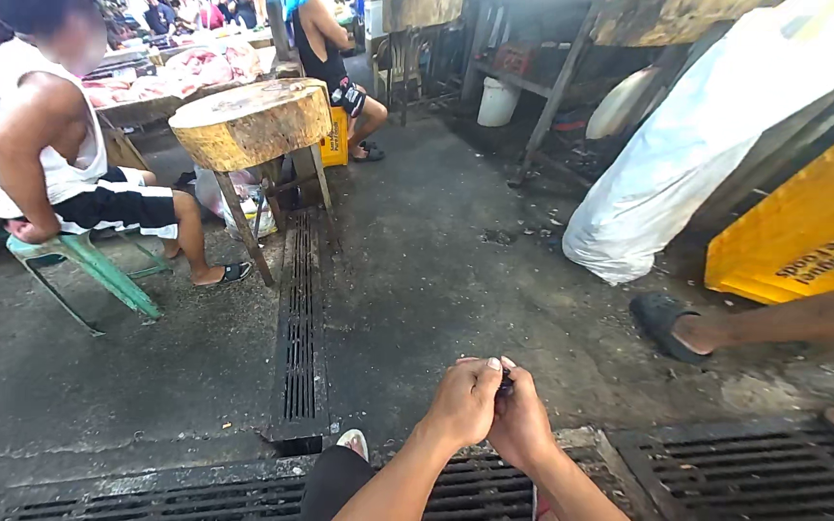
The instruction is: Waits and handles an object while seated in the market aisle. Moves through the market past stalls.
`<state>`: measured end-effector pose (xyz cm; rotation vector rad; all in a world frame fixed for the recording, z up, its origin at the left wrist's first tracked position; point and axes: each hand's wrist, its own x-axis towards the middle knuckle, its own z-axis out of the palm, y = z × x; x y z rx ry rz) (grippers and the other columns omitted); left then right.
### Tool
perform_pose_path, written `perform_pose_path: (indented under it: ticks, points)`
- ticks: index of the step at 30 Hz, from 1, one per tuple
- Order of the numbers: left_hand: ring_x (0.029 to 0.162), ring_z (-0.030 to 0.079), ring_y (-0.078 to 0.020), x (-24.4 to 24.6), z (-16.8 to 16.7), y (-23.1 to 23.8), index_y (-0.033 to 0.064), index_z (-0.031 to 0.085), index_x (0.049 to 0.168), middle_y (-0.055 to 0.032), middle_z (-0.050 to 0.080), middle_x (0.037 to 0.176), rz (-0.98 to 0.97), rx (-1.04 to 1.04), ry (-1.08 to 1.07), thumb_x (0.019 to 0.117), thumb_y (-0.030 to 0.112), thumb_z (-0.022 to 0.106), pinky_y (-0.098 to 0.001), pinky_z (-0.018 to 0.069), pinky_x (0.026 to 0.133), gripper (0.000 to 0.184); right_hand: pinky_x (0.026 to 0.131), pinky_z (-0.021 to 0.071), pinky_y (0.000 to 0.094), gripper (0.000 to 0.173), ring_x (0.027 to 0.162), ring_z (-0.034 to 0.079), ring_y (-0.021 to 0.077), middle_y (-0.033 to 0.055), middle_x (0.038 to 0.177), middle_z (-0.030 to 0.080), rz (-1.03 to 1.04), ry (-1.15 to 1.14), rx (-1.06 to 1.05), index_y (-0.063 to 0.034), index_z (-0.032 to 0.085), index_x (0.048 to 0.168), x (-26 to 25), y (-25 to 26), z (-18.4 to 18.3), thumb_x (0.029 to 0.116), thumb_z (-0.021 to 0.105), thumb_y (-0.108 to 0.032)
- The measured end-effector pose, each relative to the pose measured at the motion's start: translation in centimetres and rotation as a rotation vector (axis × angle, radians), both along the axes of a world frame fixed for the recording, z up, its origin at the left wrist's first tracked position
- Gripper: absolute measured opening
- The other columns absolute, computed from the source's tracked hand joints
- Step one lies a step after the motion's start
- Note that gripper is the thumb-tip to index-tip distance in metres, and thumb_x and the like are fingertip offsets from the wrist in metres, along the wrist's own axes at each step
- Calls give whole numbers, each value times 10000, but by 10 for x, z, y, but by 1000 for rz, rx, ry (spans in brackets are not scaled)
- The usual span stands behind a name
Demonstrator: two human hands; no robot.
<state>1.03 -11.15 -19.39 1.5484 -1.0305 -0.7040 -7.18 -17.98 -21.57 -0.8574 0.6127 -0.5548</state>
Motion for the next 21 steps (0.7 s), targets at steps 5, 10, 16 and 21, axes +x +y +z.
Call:
perform_pose_path:
  ticks: [5, 10, 16, 21]
  points:
    - [1082, 664, -194, -1, 2, 0, -1, 724, 1038, -134, 716, 1056, 13, -38, 3, 1108, 314, 283, -413, 495, 1027, 547, 493, 504, 249, 662, 576, 609, 90, 31, 738, 680, 11, 13, -25, -135, 696, 973, -1, -2, 1, 1072, 150, -495]
    - [1094, 669, -183, -2, -5, -1, 23, 729, 1030, -111, 725, 1057, 4, -27, -28, 1111, 349, 259, -422, 502, 1032, 577, 536, 537, 271, 673, 636, 649, 116, 53, 780, 705, 9, -11, -40, -116, 709, 995, -3, -1, -3, 1072, 151, -485]
    - [1111, 665, -201, -1, -2, 0, 25, 727, 1068, -124, 720, 1096, -4, 23, -26, 1111, 376, 247, -445, 504, 1028, 596, 518, 516, 267, 679, 597, 613, 104, 35, 745, 676, 9, -13, -33, -130, 697, 963, -1, -1, -4, 1073, 144, -508]
    - [1136, 656, -195, -1, 1, -1, 33, 731, 1063, -115, 722, 1098, 0, 26, -24, 1111, 365, 258, -438, 488, 1052, 580, 507, 508, 260, 688, 576, 598, 98, 35, 730, 668, 19, -20, -29, -131, 702, 953, -1, -2, -5, 1071, 144, -514]
